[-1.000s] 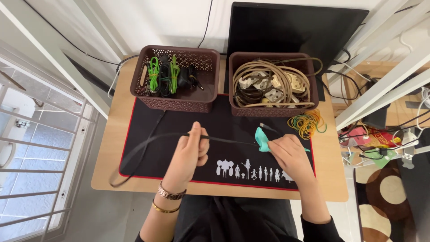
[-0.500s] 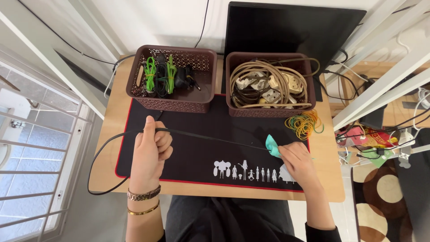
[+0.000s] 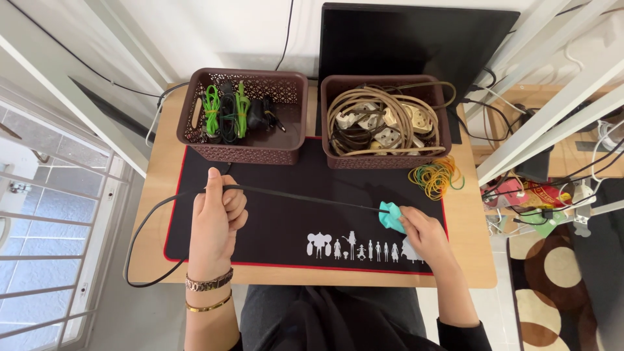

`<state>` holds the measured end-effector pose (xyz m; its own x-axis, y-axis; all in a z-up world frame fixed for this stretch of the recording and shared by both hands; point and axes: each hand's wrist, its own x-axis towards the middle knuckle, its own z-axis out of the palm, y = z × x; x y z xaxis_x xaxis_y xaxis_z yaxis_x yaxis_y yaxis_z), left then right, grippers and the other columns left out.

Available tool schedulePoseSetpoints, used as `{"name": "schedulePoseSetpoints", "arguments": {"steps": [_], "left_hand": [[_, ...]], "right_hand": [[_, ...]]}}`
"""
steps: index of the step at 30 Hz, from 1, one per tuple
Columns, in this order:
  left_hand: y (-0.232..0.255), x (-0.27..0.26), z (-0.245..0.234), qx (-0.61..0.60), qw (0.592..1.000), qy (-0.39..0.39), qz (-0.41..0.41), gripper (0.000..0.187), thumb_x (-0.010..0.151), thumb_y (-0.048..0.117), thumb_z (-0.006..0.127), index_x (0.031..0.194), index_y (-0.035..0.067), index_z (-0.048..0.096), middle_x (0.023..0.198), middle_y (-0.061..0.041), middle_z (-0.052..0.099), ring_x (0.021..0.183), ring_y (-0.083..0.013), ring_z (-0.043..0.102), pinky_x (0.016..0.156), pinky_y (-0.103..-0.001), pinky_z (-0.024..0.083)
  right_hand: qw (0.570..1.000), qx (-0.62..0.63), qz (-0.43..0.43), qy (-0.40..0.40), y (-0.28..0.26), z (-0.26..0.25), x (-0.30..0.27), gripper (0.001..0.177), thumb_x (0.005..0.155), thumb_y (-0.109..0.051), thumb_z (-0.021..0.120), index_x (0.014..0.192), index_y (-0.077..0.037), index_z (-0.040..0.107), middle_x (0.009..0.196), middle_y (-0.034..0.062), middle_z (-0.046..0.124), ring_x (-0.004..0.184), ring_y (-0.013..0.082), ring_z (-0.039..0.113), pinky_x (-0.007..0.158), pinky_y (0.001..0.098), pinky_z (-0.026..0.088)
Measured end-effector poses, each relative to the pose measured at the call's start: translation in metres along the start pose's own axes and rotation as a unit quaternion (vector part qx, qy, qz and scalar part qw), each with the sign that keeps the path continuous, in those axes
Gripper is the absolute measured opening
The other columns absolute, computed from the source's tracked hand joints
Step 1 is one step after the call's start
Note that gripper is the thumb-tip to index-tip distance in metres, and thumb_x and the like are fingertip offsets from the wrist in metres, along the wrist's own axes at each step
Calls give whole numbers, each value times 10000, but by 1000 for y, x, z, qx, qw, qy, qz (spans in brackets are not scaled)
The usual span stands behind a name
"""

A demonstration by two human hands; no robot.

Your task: Cleaning electronic cables with a microfiber cloth and coiling them with rubber bands to organize them into storage baskets.

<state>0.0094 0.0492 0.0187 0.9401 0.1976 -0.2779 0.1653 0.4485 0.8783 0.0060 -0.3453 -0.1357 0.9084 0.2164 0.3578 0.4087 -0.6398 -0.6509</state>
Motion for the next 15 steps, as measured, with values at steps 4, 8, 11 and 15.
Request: {"name": "schedulePoseSetpoints", "arguments": {"steps": [4, 8, 11, 15], "left_hand": [[-3, 1, -5, 10, 1000, 12, 12, 514, 1110, 403, 397, 675, 128, 385, 597, 72, 240, 500, -51, 194, 424, -242, 164], [-7, 0, -7, 37, 999, 7, 37, 530, 1118, 413, 387, 675, 123, 381, 591, 72, 254, 496, -49, 198, 431, -243, 170], [-9, -6, 7, 59, 998, 9, 35, 492, 1095, 408, 379, 700, 117, 427, 588, 68, 285, 492, -52, 217, 440, -249, 175], [-19, -4, 2, 58, 998, -11, 37, 492, 1095, 411, 371, 703, 118, 423, 584, 68, 290, 488, -50, 223, 441, -251, 171]], "right_hand": [[995, 65, 71, -18, 15, 12, -6, 158, 1017, -124, 578, 1102, -21, 664, 824, 126, 678, 677, 236, 667, 620, 337, 531], [950, 124, 286, 20, 0, 15, -3, 240, 1084, -213, 484, 1077, -26, 635, 708, 75, 617, 583, 146, 606, 506, 297, 514], [824, 425, 342, 152, 9, 26, -3, 299, 1169, -310, 435, 1108, -66, 596, 745, 7, 607, 545, 86, 504, 439, 247, 402], [780, 502, 291, 235, -8, 25, 7, 229, 1111, -285, 463, 1115, -86, 577, 884, 31, 699, 585, 78, 557, 443, 237, 421]]}}
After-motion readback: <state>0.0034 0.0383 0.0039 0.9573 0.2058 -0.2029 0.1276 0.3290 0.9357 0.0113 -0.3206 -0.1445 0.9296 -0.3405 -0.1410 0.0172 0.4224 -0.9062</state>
